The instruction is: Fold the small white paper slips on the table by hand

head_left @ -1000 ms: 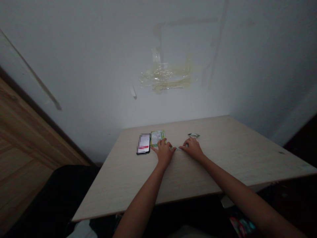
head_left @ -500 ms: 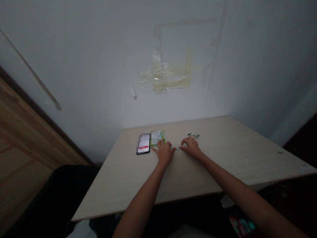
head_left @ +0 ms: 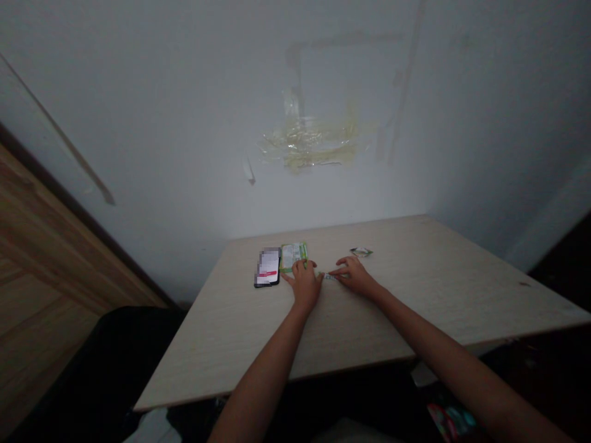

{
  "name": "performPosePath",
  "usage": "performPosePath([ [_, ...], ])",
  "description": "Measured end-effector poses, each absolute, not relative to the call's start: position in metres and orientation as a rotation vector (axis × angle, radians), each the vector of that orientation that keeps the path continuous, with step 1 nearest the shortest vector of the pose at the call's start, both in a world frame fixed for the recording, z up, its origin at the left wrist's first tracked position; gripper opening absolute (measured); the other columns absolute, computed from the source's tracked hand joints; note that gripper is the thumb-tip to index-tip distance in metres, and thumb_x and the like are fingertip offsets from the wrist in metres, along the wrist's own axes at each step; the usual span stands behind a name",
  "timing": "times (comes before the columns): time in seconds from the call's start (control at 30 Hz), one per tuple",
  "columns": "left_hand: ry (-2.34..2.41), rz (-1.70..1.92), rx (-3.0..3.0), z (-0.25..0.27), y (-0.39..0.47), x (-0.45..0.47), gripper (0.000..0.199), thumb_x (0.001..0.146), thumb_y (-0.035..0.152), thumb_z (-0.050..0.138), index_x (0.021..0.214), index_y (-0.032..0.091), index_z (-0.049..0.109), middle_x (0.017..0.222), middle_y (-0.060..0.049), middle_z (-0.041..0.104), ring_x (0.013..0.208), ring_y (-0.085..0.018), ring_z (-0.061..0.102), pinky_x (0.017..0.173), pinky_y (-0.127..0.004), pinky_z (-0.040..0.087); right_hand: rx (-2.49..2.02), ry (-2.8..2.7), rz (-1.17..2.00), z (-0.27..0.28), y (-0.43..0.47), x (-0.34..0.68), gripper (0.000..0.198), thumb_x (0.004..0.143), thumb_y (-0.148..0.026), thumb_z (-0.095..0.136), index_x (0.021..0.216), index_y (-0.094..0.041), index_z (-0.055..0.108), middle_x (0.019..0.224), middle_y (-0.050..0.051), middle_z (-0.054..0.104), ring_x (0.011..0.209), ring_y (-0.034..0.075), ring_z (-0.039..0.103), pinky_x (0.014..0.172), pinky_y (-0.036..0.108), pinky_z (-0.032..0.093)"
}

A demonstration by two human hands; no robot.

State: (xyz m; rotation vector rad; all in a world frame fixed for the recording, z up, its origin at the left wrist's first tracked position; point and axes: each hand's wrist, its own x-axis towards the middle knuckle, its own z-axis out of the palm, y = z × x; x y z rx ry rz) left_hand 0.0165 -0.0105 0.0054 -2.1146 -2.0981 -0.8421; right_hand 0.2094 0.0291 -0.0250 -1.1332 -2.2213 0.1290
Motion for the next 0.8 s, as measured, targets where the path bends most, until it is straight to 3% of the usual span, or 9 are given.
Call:
performPosePath([
  [0.27,-1.956,-0.811,-2.33,0.01,-0.014,0.012,0.016,0.089,0.038,0.061,0.097,0.038,0.074,0.136,-0.001,0.055,0.133,-0.03,0.038,0.111,-0.073,0.008,-1.197,-2.109,0.087,-0.018,0.023,0.21,0.013,0.081,-0.032,0.072,0.087,-0.022,0.078,0.098,0.01,0.064,0.098,0.025,0.056,0.093,0.042,0.045],
  [0.43,-1.919,-0.819,-2.363,0.009,-0.011,0.012,0.018,0.089,0.042,0.06,0.1,0.042,0.074,0.138,0.0,0.054,0.132,-0.03,0.04,0.109,-0.076,0.008,-1.075,-2.15,0.164,-0.017,0.024,0.21,0.008,0.081,-0.03,0.072,0.08,-0.023,0.076,0.104,0.009,0.068,0.105,0.025,0.056,0.097,0.045,0.043],
  [0.8,-1.856,-0.774,-2.387,0.005,0.004,0.015,0.016,0.088,0.044,0.061,0.095,0.04,0.075,0.139,0.003,0.055,0.132,-0.029,0.039,0.108,-0.078,0.006,-1.038,-2.193,0.368,-0.021,0.028,0.216,0.015,0.085,-0.024,0.063,0.09,-0.025,0.077,0.112,0.005,0.073,0.121,0.027,0.054,0.104,0.049,0.041],
])
